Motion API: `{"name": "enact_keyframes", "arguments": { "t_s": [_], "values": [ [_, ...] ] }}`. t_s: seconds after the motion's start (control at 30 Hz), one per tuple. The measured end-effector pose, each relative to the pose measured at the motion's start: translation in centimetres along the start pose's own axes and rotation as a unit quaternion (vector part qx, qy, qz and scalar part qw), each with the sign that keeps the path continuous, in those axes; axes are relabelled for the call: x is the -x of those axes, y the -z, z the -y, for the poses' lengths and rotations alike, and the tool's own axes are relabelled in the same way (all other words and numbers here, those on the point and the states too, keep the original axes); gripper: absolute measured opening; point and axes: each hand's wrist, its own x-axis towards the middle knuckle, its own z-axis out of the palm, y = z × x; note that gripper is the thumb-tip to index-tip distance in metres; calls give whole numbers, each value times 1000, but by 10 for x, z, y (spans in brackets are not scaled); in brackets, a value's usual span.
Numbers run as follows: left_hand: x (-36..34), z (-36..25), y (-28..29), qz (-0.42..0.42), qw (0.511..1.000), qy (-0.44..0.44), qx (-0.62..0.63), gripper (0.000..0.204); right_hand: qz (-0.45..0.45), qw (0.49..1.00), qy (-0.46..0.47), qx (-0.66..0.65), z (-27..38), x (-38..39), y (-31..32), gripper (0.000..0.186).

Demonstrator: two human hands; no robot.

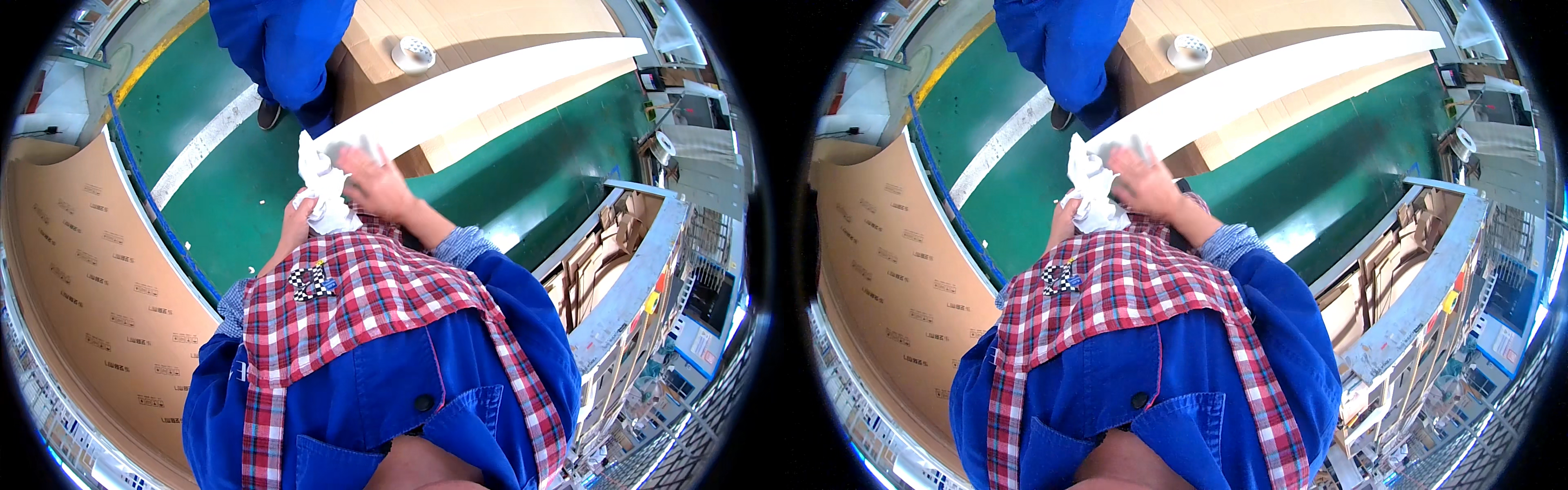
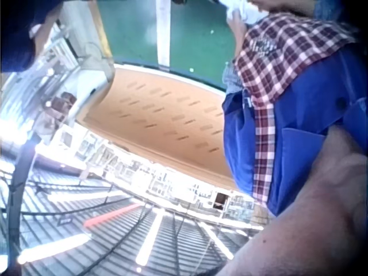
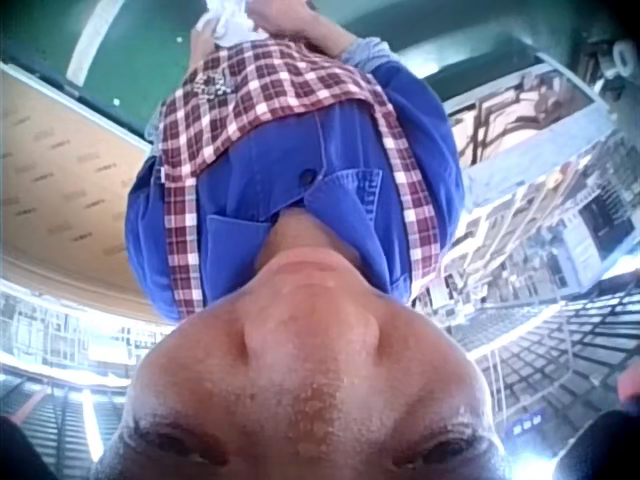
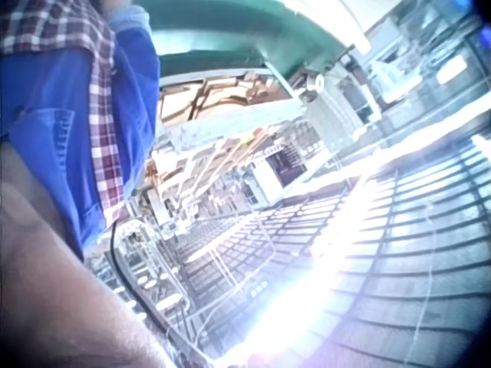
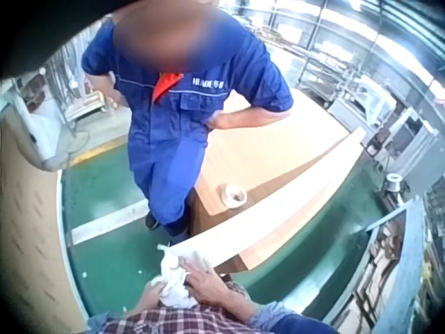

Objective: The person scrapes the edge of a white curved panel with a metal tool, then wipes the surface with a white cloth. They move to a large perforated workbench and scrape the edges of several grey rectangular panels with a utility knife, removing excess material.

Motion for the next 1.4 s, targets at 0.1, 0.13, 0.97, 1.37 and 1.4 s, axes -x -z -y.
{"name": "enact_keyframes", "arguments": {
  "t_s": [0.1, 0.13, 0.97, 1.37, 1.4],
  "values": [
    [5, -1, 2, 16, 1000, 2, 7, 35, -85, 977, -172, 88, -49, -3, 18, 64],
    [5, 0, 2, 27, 1000, 5, 6, 35, -106, 963, -228, 93, -70, 0, 20, 66],
    [-2, -27, -55, 187, 928, -137, -292, 23, -196, 598, -443, -638, 59, 60, 41, 24],
    [-21, -48, -38, 19, 994, -11, -104, 35, -269, 412, -479, -727, 53, 72, 72, 44],
    [-25, -46, -38, 16, 994, -18, -107, 36, -251, 399, -491, -733, 55, 72, 75, 47]
  ]
}}
